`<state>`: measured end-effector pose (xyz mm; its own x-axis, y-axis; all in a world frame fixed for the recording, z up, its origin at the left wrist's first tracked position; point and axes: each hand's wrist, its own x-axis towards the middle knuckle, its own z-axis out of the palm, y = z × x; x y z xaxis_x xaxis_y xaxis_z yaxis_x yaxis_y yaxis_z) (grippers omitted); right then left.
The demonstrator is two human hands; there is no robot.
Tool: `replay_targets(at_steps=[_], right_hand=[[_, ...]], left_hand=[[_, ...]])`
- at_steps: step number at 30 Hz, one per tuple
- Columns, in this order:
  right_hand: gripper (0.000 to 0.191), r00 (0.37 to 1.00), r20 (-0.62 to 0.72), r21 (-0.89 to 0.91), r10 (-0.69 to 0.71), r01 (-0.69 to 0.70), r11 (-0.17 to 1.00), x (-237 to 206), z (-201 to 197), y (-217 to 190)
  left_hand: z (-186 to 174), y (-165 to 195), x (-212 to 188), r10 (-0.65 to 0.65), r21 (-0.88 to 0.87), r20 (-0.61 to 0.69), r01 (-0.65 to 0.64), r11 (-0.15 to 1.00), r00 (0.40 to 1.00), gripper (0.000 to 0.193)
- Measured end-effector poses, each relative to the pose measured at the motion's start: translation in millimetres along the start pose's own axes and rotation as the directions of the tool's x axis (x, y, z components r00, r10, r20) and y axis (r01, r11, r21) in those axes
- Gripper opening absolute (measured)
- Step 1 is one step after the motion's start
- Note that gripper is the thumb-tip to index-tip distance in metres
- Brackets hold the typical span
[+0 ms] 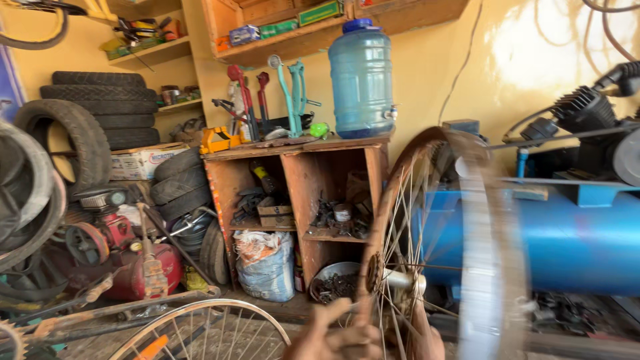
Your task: The person repairs a bicycle wheel by adjusting the hub and spokes by hand and using a tool, spinning the wheel to check its rotation.
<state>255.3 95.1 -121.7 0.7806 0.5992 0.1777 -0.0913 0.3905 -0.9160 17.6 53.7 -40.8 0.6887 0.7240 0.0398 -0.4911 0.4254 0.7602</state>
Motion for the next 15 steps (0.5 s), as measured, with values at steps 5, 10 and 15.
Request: replay_targets(at_steps=[5,10,15], right_hand=[[0.048,0.984,-0.013,-0.179,-0.177,0.172,0.969,20,-36,-12],[0.059,0.933,0.035,-0.529,-0.358,0.322,0.785,0,-45,-48],[0.056,0.886,0.130,-0.622,-0.445,0.422,0.659,-14,-47,-87]], left_hand=[[-91,29,14,0.287,-0.426,0.751,0.104,0.899,0.594,0.074],[-121,24,37,0.904,0.632,0.181,-0.750,0.195,0.388,0.070],[-72,-32,58,0.952,0.884,0.048,-0.457,0.101,0.303,0.057]])
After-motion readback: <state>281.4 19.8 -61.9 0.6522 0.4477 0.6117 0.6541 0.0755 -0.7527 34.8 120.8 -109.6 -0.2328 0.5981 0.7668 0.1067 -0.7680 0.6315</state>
